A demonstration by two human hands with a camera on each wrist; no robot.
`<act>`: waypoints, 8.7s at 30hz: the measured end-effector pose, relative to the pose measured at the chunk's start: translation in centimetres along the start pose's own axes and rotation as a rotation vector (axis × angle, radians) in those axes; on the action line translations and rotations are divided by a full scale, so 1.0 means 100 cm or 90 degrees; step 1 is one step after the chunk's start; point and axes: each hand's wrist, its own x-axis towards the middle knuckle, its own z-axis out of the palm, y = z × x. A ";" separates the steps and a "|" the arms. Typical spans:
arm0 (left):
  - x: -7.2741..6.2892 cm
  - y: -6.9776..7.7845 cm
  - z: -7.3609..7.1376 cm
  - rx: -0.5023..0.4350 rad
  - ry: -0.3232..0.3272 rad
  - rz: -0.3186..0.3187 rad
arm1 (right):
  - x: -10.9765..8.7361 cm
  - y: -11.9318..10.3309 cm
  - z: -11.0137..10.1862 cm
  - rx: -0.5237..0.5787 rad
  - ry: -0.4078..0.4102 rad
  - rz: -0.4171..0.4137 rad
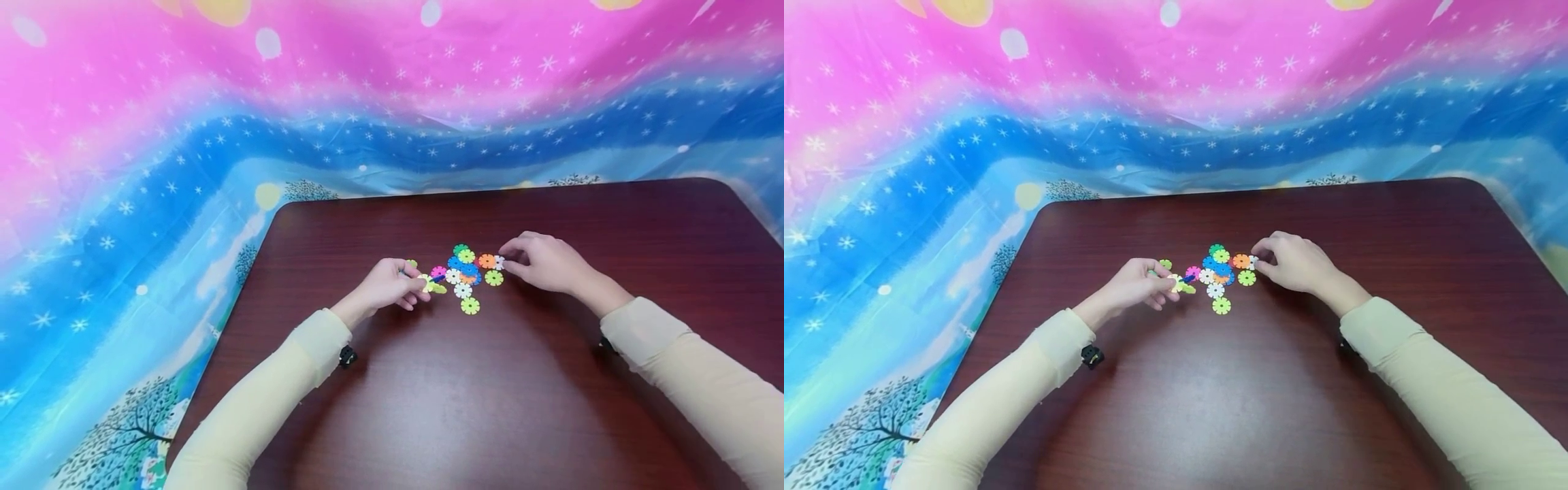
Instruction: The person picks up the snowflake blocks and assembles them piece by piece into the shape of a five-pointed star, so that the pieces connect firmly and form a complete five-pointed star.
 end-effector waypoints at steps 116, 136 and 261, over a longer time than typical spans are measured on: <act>0.020 0.018 0.052 0.032 -0.037 0.144 | -0.031 -0.045 0.015 0.194 0.206 -0.200; 0.011 0.020 0.044 -0.034 -0.002 0.119 | -0.020 -0.047 0.012 0.212 0.177 -0.216; -0.031 -0.036 -0.004 0.312 0.069 0.047 | 0.014 -0.004 0.015 -0.029 -0.127 -0.039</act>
